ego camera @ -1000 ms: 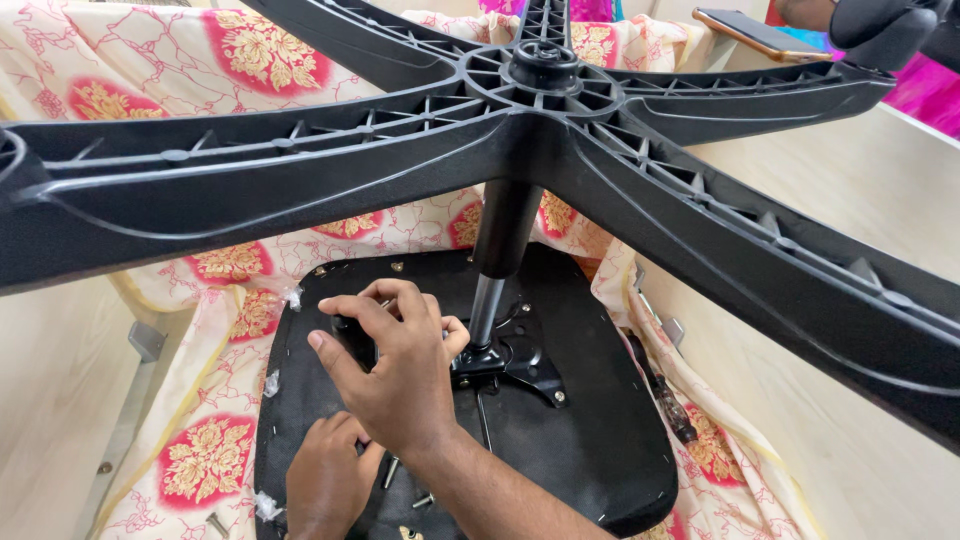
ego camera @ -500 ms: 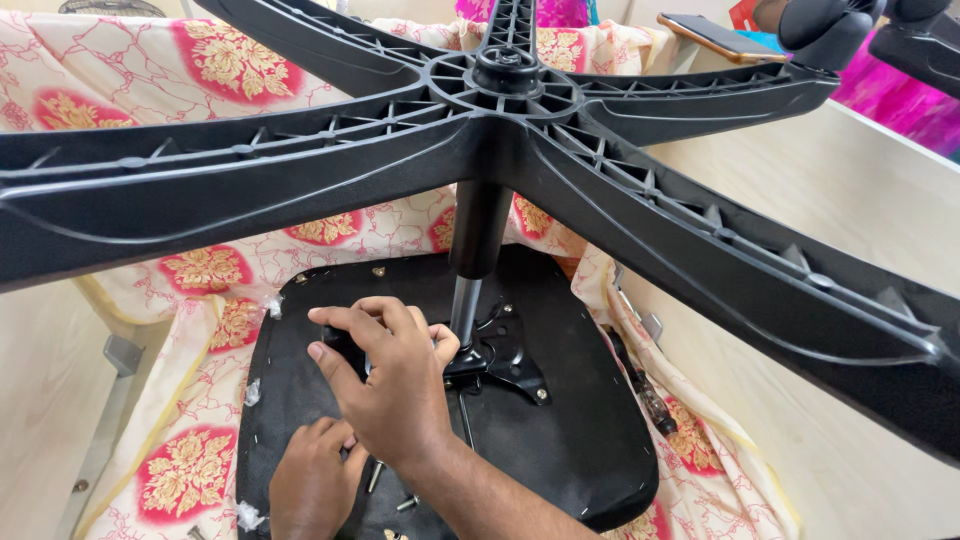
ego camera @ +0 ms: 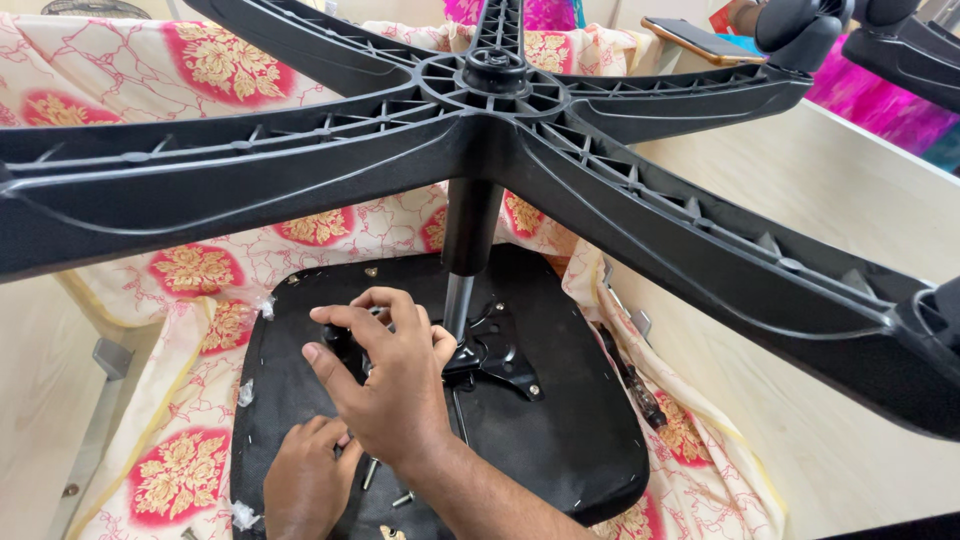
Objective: The person uses a screwdriver to tighten screws on the underside of an office chair seat, securing the seat to the chair's base and gas lift. The person works on multiple screw locations around the central mounting plate.
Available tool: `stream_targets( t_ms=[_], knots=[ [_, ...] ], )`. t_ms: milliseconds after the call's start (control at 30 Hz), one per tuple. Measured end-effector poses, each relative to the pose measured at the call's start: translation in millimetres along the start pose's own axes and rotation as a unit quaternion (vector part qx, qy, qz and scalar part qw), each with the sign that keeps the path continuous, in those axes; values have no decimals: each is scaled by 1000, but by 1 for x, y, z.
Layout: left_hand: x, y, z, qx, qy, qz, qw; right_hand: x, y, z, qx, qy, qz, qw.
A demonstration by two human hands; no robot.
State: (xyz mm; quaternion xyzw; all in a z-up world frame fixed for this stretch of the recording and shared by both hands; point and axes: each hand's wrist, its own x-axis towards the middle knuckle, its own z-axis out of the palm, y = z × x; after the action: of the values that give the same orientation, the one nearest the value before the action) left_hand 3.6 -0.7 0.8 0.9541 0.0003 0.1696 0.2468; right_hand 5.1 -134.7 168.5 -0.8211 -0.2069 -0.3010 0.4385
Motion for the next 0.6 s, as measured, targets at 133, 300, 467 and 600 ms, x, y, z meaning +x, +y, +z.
stream_targets(
  t_ms=[133,300,467,600],
  knots=[
    [0,0,-1,-15,-2,1,1000,0,0,3,4,-29,48,998],
    [-1,-2,-1,-37,21,18,999,3,2,10,21,-17,46,999],
    [-1,-2,0,-35,10,8,999,8,1,18,-13,-6,46,999],
    [0,-1,0,-35,11,-5,999,10,2,20,12,3,42,999]
  ],
)
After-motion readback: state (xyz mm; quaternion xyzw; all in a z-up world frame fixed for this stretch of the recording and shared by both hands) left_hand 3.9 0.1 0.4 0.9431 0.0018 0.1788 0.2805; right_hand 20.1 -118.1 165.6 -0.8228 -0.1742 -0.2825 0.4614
